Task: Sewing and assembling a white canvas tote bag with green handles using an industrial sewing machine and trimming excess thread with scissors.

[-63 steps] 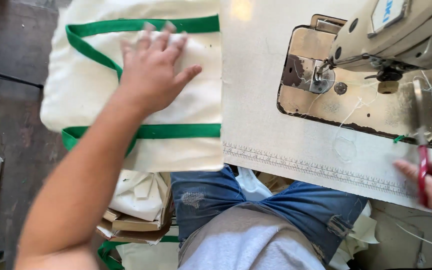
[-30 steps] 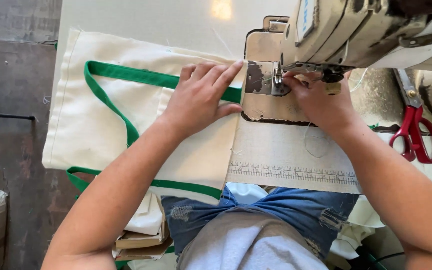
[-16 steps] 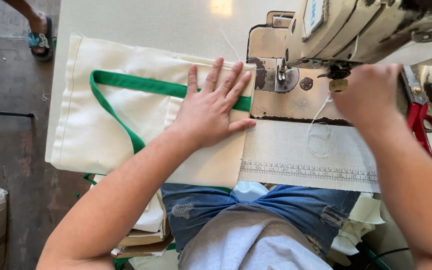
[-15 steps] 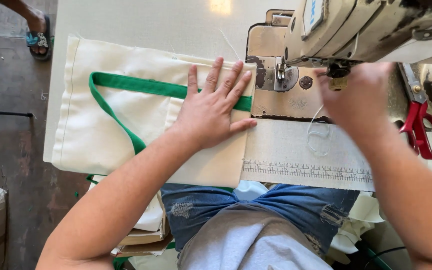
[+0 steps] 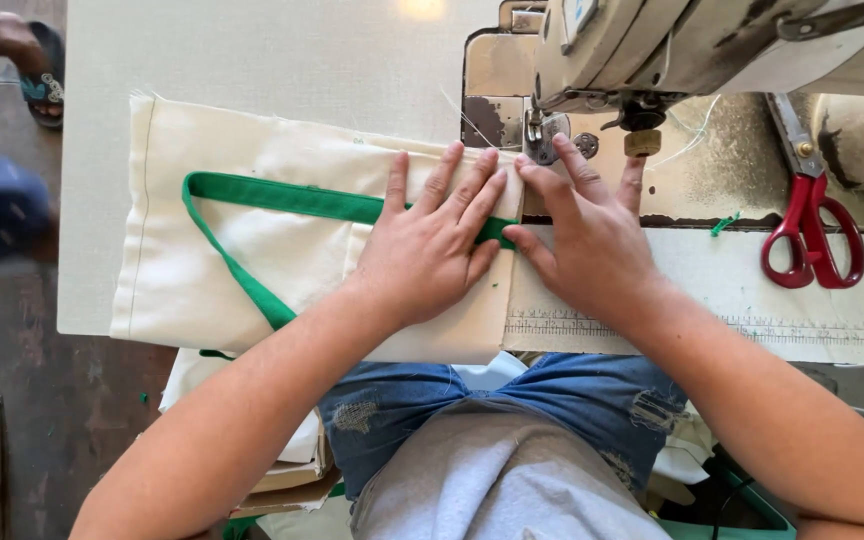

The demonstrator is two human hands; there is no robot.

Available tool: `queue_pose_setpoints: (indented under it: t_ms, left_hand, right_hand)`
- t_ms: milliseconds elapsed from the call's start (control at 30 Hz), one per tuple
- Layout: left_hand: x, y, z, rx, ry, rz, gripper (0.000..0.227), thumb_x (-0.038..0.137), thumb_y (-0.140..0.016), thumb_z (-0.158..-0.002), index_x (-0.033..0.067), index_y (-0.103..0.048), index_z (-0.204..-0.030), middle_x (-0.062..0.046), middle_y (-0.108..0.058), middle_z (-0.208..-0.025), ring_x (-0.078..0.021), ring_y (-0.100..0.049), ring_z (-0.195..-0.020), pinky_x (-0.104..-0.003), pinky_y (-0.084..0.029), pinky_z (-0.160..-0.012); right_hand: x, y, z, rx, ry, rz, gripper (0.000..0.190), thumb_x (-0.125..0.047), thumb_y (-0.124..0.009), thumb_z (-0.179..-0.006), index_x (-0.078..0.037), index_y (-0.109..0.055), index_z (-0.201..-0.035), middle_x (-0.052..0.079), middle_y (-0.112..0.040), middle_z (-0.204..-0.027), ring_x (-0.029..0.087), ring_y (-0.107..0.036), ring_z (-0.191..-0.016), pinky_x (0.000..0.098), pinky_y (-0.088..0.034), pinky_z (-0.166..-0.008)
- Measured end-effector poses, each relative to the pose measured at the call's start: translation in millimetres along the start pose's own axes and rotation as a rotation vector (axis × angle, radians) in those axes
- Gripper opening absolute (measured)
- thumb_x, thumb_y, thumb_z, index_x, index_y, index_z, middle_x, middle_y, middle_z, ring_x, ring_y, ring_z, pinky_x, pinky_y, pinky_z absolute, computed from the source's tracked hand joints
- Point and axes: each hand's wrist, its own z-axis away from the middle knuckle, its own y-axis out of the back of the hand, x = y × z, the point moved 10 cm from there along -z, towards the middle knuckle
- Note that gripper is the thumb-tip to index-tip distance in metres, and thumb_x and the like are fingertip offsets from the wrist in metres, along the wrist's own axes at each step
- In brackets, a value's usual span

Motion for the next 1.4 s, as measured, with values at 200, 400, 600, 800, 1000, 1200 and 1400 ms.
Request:
queue_pose_setpoints:
  t_ms: [200,400,600,800,1000,1200,1400]
  left_hand:
    - [4.4,3.6,-15.5,0.037,0.006,-0.033,0.077,0.063,-0.037,-0.107,0.0149,-0.039,-0.167,-0.003,-0.034,-0.174,-0.0365,-0.023,-0.162,-0.078,-0.004,-0.122]
    - [0.2,1.8,-24.8,0.019,0.057,-0.039,0.078,0.064,-0.035,-0.106,0.0163,-0.036,-0.168,-0.001,-0.032,-0.175,-0.0384,-0.018,-0.162,-0.081,-0.005,-0.119]
    - [-3.0,-5.9,-30.7,-0.029,0.059,-0.041,0.081,0.066,-0.033,-0.106,0.0167,-0.031,-0.170,-0.001,-0.027,-0.177,-0.0388,-0.012,-0.163,-0.079,0.000,-0.120]
    - [1.0,-8.1,-33.4,-0.134,0.022,-0.029,0.086,0.071,-0.021,-0.107,0.0160,-0.014,-0.173,-0.004,-0.009,-0.180,-0.0365,0.005,-0.164,-0.071,0.013,-0.123]
    - [31.0,47.8,-6.7,0.380,-0.230,-0.108,0.024,0.030,-0.059,-0.109,0.0085,-0.065,-0.119,-0.011,-0.067,-0.129,-0.0321,-0.060,-0.128,-0.050,-0.042,-0.110]
    - [25.2,36.0,4.1,0.317,-0.193,-0.016,0.029,0.030,-0.063,-0.108,0.0084,-0.073,-0.124,-0.008,-0.066,-0.139,-0.0311,-0.059,-0.133,-0.063,-0.042,-0.111]
    - [25.7,26.8,2.8,0.207,-0.238,0.009,0.044,0.039,-0.062,-0.106,0.0096,-0.069,-0.138,-0.008,-0.061,-0.150,-0.0375,-0.053,-0.141,-0.073,-0.033,-0.115]
  right_hand:
    - [2.5,17.4,-2.6,0.097,0.148,0.097,0.034,-0.040,-0.067,-0.112,-0.014,-0.071,-0.132,0.003,-0.071,-0.151,0.042,-0.056,-0.151,0.0847,-0.004,-0.116]
    - [13.3,22.8,-8.4,0.146,0.164,0.093,0.035,-0.041,-0.071,-0.111,-0.012,-0.075,-0.131,0.012,-0.073,-0.148,0.041,-0.064,-0.140,0.0849,-0.008,-0.116]
    - [13.4,23.4,-10.4,0.170,0.150,0.064,0.032,-0.035,-0.074,-0.110,-0.009,-0.075,-0.129,0.012,-0.072,-0.148,0.043,-0.063,-0.139,0.0858,-0.008,-0.115]
    - [2.6,30.5,10.4,0.140,0.120,0.057,0.039,-0.037,-0.066,-0.113,-0.008,-0.067,-0.138,0.016,-0.068,-0.150,0.040,-0.058,-0.144,0.0747,-0.009,-0.123]
    - [-28.6,34.3,45.7,0.190,0.227,0.113,0.041,-0.044,-0.072,-0.107,-0.010,-0.075,-0.128,0.010,-0.074,-0.141,0.037,-0.062,-0.139,0.0664,-0.021,-0.125]
    - [-24.2,29.9,38.0,0.091,0.193,0.156,0.058,-0.054,-0.071,-0.103,-0.009,-0.066,-0.139,0.014,-0.063,-0.148,0.038,-0.053,-0.143,0.0671,-0.018,-0.126]
    - [-11.9,26.1,30.0,-0.002,0.160,0.173,0.073,-0.065,-0.066,-0.099,-0.013,-0.065,-0.149,0.017,-0.053,-0.157,0.043,-0.042,-0.150,0.0770,-0.012,-0.122]
